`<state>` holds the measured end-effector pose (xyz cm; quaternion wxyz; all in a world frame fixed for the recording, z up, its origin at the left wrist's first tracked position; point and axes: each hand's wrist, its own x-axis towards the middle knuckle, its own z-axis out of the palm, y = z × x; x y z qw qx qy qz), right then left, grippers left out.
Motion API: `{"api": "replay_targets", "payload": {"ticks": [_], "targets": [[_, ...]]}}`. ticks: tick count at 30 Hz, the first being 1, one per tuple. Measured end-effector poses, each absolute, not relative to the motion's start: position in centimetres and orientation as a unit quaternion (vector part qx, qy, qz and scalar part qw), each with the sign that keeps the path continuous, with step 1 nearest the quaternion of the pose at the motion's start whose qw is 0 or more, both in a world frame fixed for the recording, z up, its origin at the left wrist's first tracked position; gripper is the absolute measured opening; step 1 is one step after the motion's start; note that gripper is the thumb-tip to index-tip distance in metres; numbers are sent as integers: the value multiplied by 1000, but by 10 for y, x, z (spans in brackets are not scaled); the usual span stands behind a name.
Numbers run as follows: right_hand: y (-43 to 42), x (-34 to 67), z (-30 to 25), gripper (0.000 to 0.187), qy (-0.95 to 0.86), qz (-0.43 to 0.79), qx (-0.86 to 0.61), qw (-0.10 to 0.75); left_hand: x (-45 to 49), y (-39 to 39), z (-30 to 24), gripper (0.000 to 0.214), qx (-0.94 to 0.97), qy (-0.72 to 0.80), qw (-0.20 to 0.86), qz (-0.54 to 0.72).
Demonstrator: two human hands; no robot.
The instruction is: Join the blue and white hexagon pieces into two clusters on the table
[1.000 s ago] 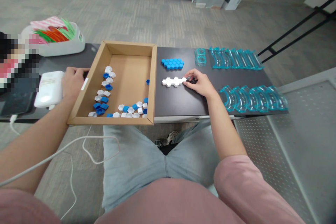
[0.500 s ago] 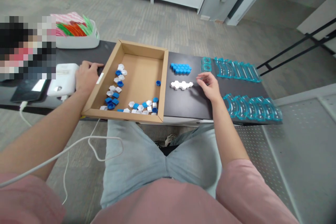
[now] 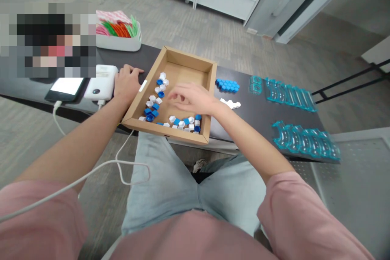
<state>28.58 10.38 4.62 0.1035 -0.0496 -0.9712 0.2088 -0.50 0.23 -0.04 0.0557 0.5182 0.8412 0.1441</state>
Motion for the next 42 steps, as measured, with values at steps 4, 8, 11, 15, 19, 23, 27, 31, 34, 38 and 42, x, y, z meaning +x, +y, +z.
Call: {"api": "replay_targets", "payload": {"ticks": [4, 8, 11, 15, 19, 23, 27, 31, 34, 38, 42], "targets": [[93, 227, 42, 31, -996, 87, -33, 9, -5, 3, -7, 69, 507, 847, 32, 157], [82, 212, 37, 30, -999, 8, -47, -8, -6, 4, -12, 70, 510, 844, 23, 164], [81, 216, 33, 28, -998, 18, -59, -10, -7, 3, -12, 73, 514, 841, 26, 167], [89, 226, 29, 28, -994, 71, -80, -17, -8, 3, -10, 71, 518, 838, 40, 168], [93, 241, 30, 29, -983, 172, -62, 32, -7, 3, -6, 70, 525, 836, 48, 152], [94, 279, 39, 28, -958, 241, -78, 133, -6, 4, -5, 68, 516, 845, 44, 136], [102, 349, 44, 27, -936, 241, -129, 222, -6, 5, -4, 65, 516, 846, 41, 132], [113, 439, 30, 25, -882, 224, -282, 304, -5, 5, -1, 66, 517, 845, 40, 129], [118, 496, 7, 19, -819, 231, -397, 344, -5, 6, -1, 66, 514, 848, 38, 125], [116, 531, -23, 21, -768, 241, -456, 381, -9, 7, -3, 65, 513, 849, 32, 120], [111, 531, -38, 22, -756, 237, -455, 407, -15, 8, -5, 69, 509, 854, 35, 106]]}}
